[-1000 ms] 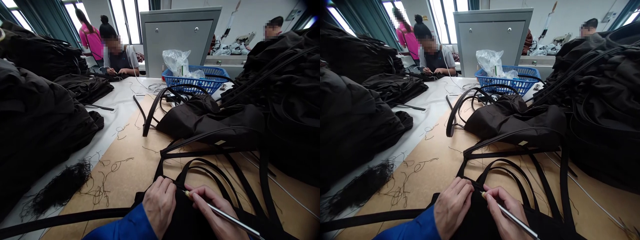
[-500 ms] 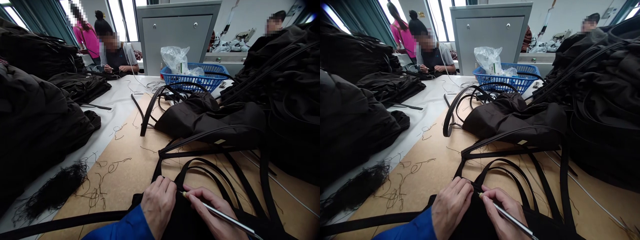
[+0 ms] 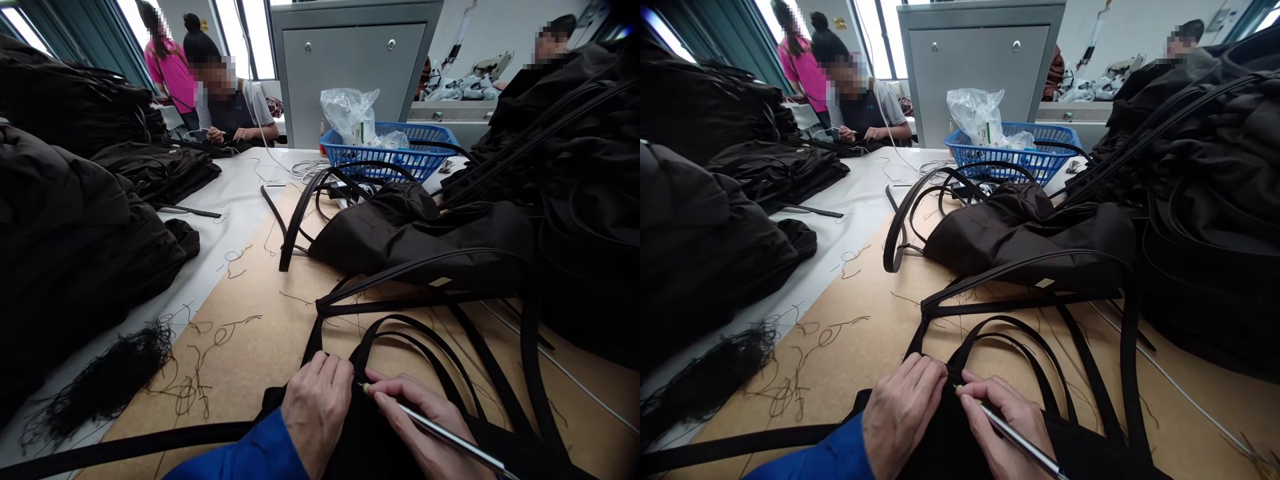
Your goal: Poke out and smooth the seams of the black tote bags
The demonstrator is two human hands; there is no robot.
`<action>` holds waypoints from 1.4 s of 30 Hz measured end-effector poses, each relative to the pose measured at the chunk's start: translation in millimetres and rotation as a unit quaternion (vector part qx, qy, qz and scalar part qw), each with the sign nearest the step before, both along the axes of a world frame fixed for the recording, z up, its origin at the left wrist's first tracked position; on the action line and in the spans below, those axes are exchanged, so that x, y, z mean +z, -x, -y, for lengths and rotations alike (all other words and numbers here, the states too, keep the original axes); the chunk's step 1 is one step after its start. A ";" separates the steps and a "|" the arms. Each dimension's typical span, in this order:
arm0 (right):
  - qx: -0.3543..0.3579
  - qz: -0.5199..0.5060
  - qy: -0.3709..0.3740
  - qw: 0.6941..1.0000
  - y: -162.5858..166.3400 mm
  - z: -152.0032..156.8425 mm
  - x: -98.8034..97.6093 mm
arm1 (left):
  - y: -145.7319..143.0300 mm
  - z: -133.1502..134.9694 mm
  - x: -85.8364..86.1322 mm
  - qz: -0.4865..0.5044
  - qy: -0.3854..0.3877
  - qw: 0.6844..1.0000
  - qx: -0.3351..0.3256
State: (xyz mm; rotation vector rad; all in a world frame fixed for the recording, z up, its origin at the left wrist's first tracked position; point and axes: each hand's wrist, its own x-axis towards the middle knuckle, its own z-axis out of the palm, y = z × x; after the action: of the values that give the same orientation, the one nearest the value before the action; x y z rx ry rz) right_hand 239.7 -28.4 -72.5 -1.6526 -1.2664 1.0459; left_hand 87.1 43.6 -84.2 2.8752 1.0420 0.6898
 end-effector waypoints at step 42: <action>-0.035 -0.013 0.039 0.999 -0.1 2.1 0.1 | 26.0 -8.9 31.8 0.044 -0.024 0.999 0.006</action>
State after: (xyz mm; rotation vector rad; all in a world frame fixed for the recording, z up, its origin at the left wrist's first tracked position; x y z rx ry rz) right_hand 239.8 -30.4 -72.4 -1.7235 -1.1554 1.0843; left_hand 61.1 52.4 -52.4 2.8515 1.0458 0.8457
